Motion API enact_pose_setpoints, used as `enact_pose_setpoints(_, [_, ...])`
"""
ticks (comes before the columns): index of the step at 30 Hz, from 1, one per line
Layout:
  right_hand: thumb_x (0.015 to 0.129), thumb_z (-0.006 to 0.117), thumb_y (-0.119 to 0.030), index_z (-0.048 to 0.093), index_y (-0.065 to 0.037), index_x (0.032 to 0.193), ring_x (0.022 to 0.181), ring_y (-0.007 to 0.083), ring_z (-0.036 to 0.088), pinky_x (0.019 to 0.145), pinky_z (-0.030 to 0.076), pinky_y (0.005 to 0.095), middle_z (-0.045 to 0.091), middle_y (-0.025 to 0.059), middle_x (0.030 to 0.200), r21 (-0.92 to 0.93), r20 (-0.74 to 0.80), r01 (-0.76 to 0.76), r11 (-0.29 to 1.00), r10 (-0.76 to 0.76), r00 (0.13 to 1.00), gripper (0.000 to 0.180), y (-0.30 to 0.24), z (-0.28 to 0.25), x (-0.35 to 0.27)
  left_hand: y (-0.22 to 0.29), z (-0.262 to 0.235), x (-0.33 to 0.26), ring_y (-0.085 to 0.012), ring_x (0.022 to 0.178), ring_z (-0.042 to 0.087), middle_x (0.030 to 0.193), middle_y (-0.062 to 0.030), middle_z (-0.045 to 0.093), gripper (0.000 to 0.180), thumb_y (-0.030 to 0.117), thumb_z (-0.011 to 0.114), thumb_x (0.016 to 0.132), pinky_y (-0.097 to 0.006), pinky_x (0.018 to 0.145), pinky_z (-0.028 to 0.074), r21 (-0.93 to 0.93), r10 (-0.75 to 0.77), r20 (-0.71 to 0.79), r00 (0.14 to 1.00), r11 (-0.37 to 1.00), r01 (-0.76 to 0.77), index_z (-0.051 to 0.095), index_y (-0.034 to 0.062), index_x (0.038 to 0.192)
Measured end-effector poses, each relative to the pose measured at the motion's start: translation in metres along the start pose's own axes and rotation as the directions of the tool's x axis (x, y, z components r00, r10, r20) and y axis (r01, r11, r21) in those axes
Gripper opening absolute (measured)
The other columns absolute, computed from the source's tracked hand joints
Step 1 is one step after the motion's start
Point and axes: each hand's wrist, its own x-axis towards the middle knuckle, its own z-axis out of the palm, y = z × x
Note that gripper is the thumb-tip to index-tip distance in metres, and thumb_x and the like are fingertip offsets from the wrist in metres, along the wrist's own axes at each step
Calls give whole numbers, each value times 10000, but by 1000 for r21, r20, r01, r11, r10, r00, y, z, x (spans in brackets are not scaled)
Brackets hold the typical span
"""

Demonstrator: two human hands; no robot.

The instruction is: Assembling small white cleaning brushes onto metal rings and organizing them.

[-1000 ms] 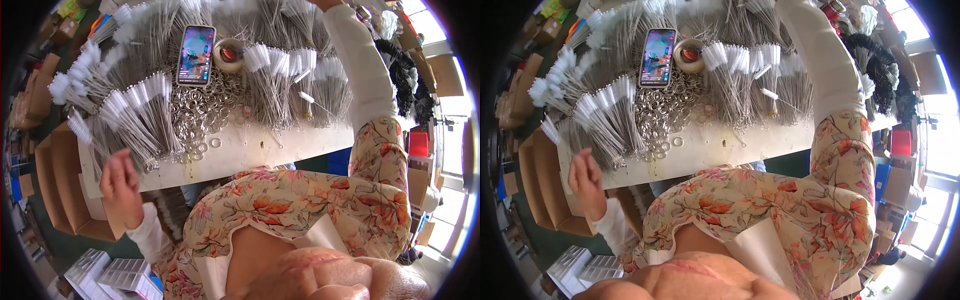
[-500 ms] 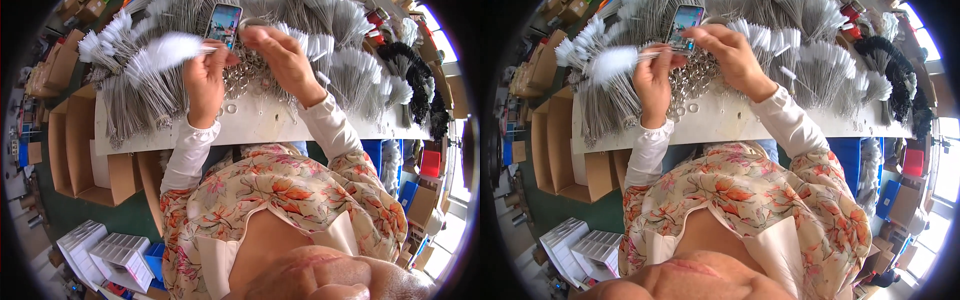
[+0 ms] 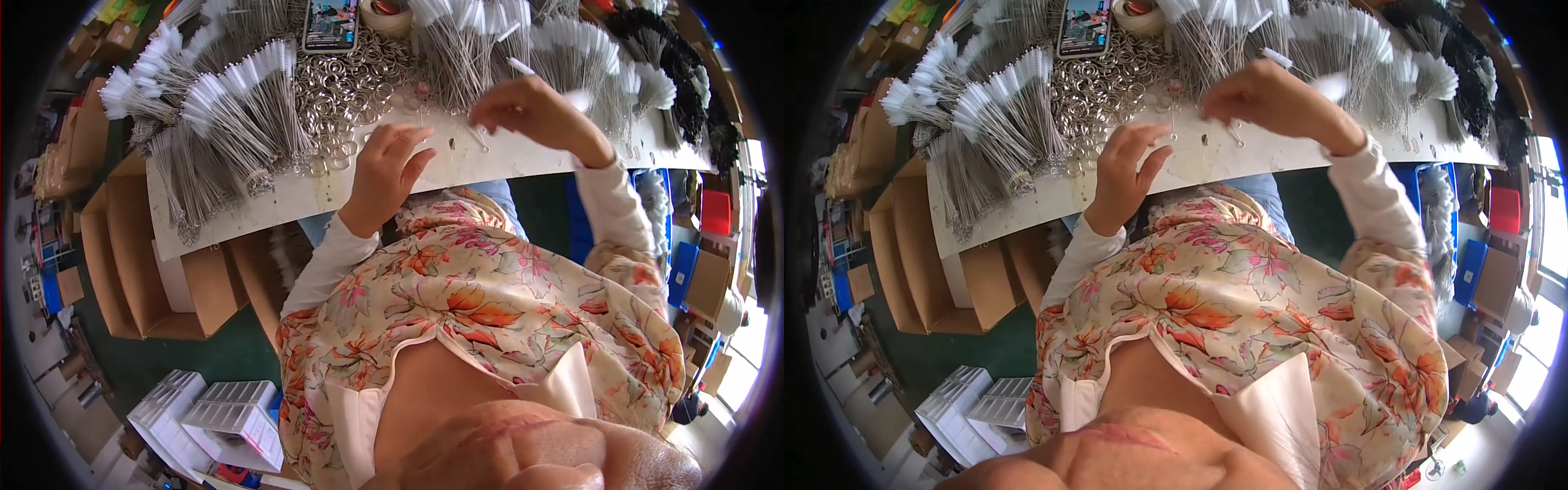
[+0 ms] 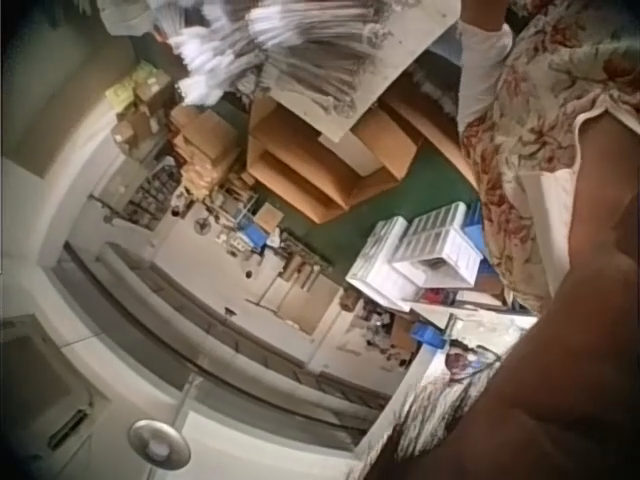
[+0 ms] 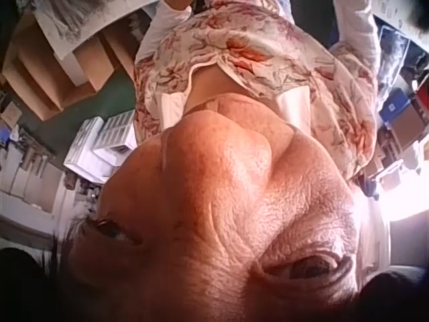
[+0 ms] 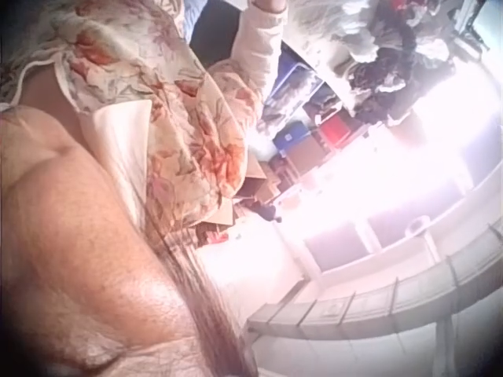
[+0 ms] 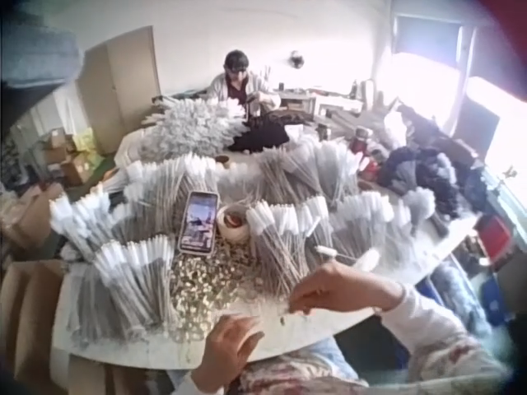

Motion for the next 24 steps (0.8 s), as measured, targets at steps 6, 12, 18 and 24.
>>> enact_pose_setpoints(6, [684,612,-169,612,-156,681,652,171,572,572,374,329,574,5,650,-983,110,103,153,39,993,14,69,73,-42,1,13,-21,-198,698,602,819,-99,604,240,109,655,790,-294,597,491,-128,-210,292,933,958,256,599,18,1005])
enact_pose_setpoints(12, [843,543,-134,595,-35,821,625,165,582,569,441,309,592,39,665,-32,170,-94,995,98,981,114,38,77,-21,13,10,-23,-234,673,607,845,-105,613,240,60,672,760,-305,600,498,-203,-17,151,988,978,48,585,21,980])
enact_pose_setpoints(18, [904,553,-208,597,-7,854,531,30,451,472,359,168,561,-9,717,669,632,-622,407,129,764,211,40,56,-29,26,5,2,-222,674,612,845,-102,601,292,33,707,706,-294,527,498,-140,357,89,930,929,-343,581,21,969])
enact_pose_setpoints(24, [893,558,-197,607,-15,899,506,39,438,452,351,179,550,4,674,509,327,-443,738,310,893,188,48,33,-38,7,18,19,-238,670,601,799,-76,616,210,80,605,797,-336,605,489,45,205,133,970,976,-212,599,70,1008])
